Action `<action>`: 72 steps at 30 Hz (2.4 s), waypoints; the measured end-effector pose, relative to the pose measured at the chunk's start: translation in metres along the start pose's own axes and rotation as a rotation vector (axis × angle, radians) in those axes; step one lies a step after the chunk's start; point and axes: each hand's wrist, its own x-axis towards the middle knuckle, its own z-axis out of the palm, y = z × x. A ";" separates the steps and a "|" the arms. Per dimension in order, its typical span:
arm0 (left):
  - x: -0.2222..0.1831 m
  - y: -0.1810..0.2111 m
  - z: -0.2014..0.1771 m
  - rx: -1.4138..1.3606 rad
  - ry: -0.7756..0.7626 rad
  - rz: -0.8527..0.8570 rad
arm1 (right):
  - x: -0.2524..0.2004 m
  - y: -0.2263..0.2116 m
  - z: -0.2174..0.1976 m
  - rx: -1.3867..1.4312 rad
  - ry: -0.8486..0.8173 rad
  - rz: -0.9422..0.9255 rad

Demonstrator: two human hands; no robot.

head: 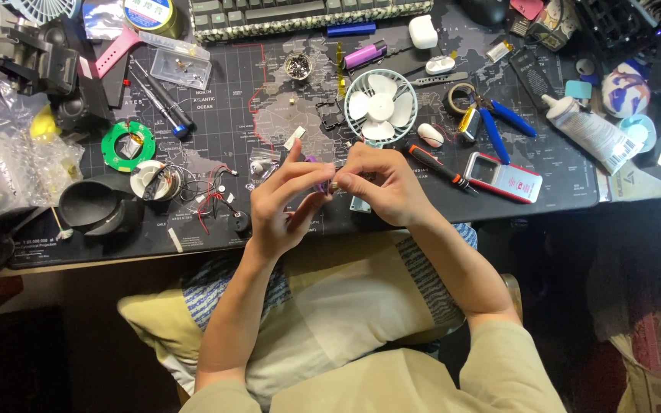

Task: Repairing a handheld fan by connecting internal wiring to a circuit board and reassembling the plastic housing.

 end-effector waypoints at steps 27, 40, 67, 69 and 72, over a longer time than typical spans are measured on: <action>-0.002 -0.006 0.000 -0.025 -0.008 -0.053 | -0.002 0.010 -0.007 0.013 -0.034 0.043; -0.004 -0.009 -0.002 -0.029 -0.044 -0.047 | -0.003 0.011 -0.007 -0.028 -0.013 0.028; 0.000 -0.004 -0.001 -0.019 -0.033 -0.044 | -0.002 0.006 -0.003 -0.013 0.010 0.025; 0.000 -0.004 -0.001 -0.017 -0.031 -0.045 | -0.001 0.005 -0.003 -0.014 0.006 0.026; -0.001 -0.004 -0.001 -0.016 -0.034 -0.044 | -0.002 0.006 -0.003 -0.022 0.007 0.026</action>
